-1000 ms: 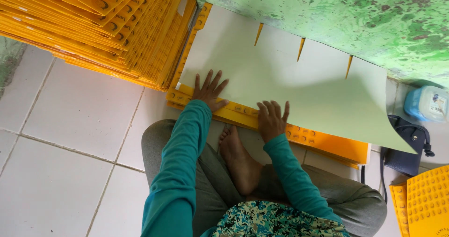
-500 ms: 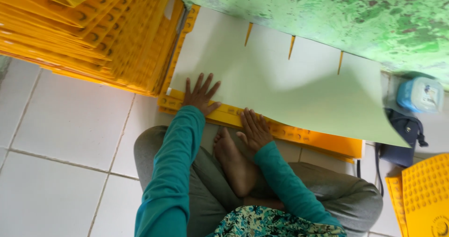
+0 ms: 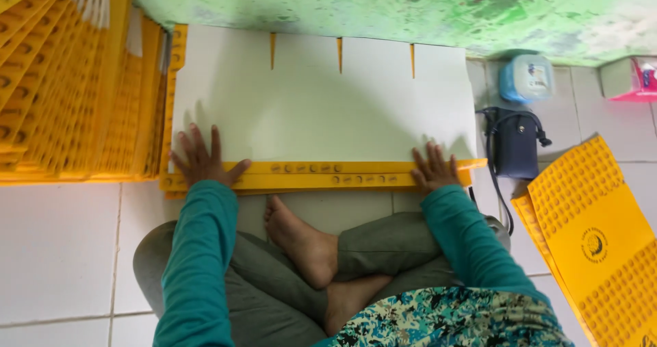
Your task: Folding yellow cardboard folders and stacking them on a pile
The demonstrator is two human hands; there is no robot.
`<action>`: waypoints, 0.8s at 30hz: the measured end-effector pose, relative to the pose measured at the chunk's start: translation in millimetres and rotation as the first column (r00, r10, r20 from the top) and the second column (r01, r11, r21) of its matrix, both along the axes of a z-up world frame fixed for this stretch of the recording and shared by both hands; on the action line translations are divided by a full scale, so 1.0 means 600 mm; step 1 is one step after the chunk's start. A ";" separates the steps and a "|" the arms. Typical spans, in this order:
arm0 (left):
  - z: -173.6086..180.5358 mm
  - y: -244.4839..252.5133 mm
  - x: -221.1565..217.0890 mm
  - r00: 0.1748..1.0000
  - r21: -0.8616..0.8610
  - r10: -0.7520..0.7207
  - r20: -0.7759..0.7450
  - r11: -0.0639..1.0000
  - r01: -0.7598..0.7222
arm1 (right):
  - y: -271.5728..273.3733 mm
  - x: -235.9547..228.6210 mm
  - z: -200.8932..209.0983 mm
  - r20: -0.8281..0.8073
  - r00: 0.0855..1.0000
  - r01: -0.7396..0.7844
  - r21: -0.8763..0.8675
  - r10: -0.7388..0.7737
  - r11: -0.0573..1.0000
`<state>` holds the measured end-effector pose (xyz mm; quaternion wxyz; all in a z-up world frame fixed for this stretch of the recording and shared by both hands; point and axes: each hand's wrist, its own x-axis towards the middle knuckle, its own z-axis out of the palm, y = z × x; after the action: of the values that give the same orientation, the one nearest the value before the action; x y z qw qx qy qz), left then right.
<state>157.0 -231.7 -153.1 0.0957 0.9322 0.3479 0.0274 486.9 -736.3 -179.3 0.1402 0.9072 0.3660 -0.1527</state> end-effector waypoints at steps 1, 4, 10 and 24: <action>0.005 -0.002 -0.003 0.999 -0.012 0.044 0.019 0.999 -0.043 | -0.024 0.019 -0.001 -0.011 0.993 0.117 0.003 -0.117 0.993; 0.002 0.006 0.007 0.995 -0.057 0.092 -0.043 0.994 -0.094 | -0.079 0.057 0.042 -0.018 0.939 0.345 0.016 -0.345 0.938; 0.004 -0.001 0.010 0.982 -0.116 0.128 -0.139 0.983 -0.144 | -0.092 0.059 0.057 -0.082 0.839 0.541 0.008 -0.539 0.841; -0.133 -0.446 0.319 0.947 0.196 -0.265 0.181 0.953 0.229 | -0.093 0.070 0.034 -0.107 0.811 0.578 -0.003 -0.575 0.816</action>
<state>348.6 -499.2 -232.8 0.0528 0.9655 0.2126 0.1411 528.9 -792.3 -158.9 0.0548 0.9683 0.0826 -0.2291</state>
